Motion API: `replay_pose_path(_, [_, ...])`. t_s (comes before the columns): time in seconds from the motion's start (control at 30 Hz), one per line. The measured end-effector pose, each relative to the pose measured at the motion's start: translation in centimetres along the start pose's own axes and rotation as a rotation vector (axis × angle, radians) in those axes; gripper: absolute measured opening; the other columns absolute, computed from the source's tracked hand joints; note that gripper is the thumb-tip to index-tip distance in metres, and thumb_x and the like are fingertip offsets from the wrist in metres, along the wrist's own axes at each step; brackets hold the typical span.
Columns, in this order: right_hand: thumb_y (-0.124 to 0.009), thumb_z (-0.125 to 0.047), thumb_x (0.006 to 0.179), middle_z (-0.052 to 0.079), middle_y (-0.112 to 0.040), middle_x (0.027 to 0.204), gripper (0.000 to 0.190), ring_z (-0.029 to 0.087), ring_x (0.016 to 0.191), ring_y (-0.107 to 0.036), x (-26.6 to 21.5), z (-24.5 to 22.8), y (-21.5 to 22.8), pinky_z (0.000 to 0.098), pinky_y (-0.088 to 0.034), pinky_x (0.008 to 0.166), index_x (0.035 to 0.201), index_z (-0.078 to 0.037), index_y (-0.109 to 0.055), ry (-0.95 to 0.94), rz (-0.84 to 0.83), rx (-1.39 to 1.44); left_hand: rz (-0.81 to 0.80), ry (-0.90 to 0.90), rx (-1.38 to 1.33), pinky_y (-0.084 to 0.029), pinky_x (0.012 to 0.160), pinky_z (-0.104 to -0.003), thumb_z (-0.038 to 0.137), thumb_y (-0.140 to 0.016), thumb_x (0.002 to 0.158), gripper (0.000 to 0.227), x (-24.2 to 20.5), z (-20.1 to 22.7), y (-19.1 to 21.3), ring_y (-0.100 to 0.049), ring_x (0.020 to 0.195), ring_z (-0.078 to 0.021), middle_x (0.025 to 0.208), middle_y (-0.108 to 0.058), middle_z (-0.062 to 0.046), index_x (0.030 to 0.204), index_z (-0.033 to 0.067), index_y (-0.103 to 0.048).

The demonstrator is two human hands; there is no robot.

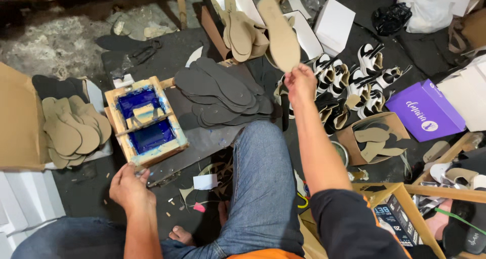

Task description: The person sits on the floor and uses a wooden screen printing frame to apply blue ink onto beige shoe insoles. They repeatedly dip the insoles into the ink, press them against the screen, and place the printed insoles onto a nearby pile.

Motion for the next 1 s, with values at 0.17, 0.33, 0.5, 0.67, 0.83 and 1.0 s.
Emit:
replay_pose_path(0.17, [-0.062, 0.003, 0.096, 0.019, -0.067, 0.106, 0.025, 0.025, 0.088, -0.070, 9.0, 0.2, 1.1, 0.0313, -0.060, 0.079, 0.121, 0.002, -0.059, -0.060, 0.149, 0.263, -0.045, -0.027, -0.011, -0.062, 0.064, -0.031, 0.016, -0.069, 0.095, 0.016, 1.8, -1.3, -0.1, -0.070, 0.078, -0.0248, 0.104, -0.069, -0.011, 0.109, 0.0083, -0.065])
replay_pose_path(0.33, [-0.057, 0.010, 0.095, 0.017, -0.070, 0.086, 0.017, 0.022, 0.074, -0.072, 9.3, 2.1, 1.9, 0.0271, -0.060, 0.058, 0.109, 0.002, -0.063, -0.026, 0.180, 0.116, -0.043, -0.031, -0.008, -0.064, 0.067, -0.032, 0.017, -0.070, 0.096, 0.018, 0.7, -0.6, -0.3, -0.071, 0.083, -0.0265, 0.109, -0.069, -0.012, 0.110, 0.0078, -0.066])
replay_pose_path(0.5, [-0.087, -0.025, 0.078, -0.002, -0.073, 0.091, 0.025, 0.014, 0.079, -0.070, 0.7, 4.5, -5.0, 0.0290, -0.058, 0.076, 0.102, -0.025, -0.080, 0.697, -0.519, -0.912, -0.080, -0.139, -0.100, -0.069, 0.071, -0.039, 0.014, -0.074, 0.091, 0.029, 2.0, -1.5, 0.0, -0.069, 0.071, -0.0259, 0.099, -0.055, -0.020, 0.114, 0.0012, -0.063])
replay_pose_path(0.67, [-0.086, -0.043, 0.074, 0.008, -0.070, 0.105, 0.046, 0.028, 0.097, -0.069, -4.2, 6.9, -8.3, 0.0405, -0.054, 0.090, 0.111, -0.019, -0.076, 0.866, -0.707, -1.207, -0.070, -0.141, -0.113, -0.069, 0.071, -0.040, 0.014, -0.074, 0.091, 0.029, 3.9, -2.9, 0.2, -0.069, 0.071, -0.0273, 0.100, -0.055, -0.021, 0.115, 0.0020, -0.063])
replay_pose_path(0.83, [-0.082, -0.051, 0.077, 0.004, -0.064, 0.123, 0.056, 0.033, 0.115, -0.067, -2.9, 11.2, -9.3, 0.0443, -0.051, 0.103, 0.126, -0.026, -0.071, 0.891, -0.761, -1.596, -0.078, -0.151, -0.118, -0.068, 0.069, -0.038, 0.014, -0.075, 0.091, 0.031, 4.5, -3.2, -0.3, -0.068, 0.074, -0.0258, 0.103, -0.054, -0.019, 0.116, 0.0004, -0.062])
replay_pose_path(1.0, [-0.068, -0.029, 0.097, 0.015, -0.069, 0.112, 0.027, 0.037, 0.110, -0.068, -4.1, 10.1, -9.5, 0.0452, -0.054, 0.096, 0.118, -0.012, -0.075, 1.000, -0.904, -1.319, -0.064, -0.143, -0.174, -0.067, 0.069, -0.040, 0.008, -0.078, 0.085, 0.035, 4.2, -2.9, -0.5, -0.068, 0.072, -0.0297, 0.100, -0.054, -0.020, 0.114, -0.0049, -0.064])
Point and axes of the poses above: each hand's wrist, its own x-axis towards the middle knuckle, its own y-axis out of the back of the hand, z = x × y, the point moved 9 cm from there along x, towards the middle knuckle
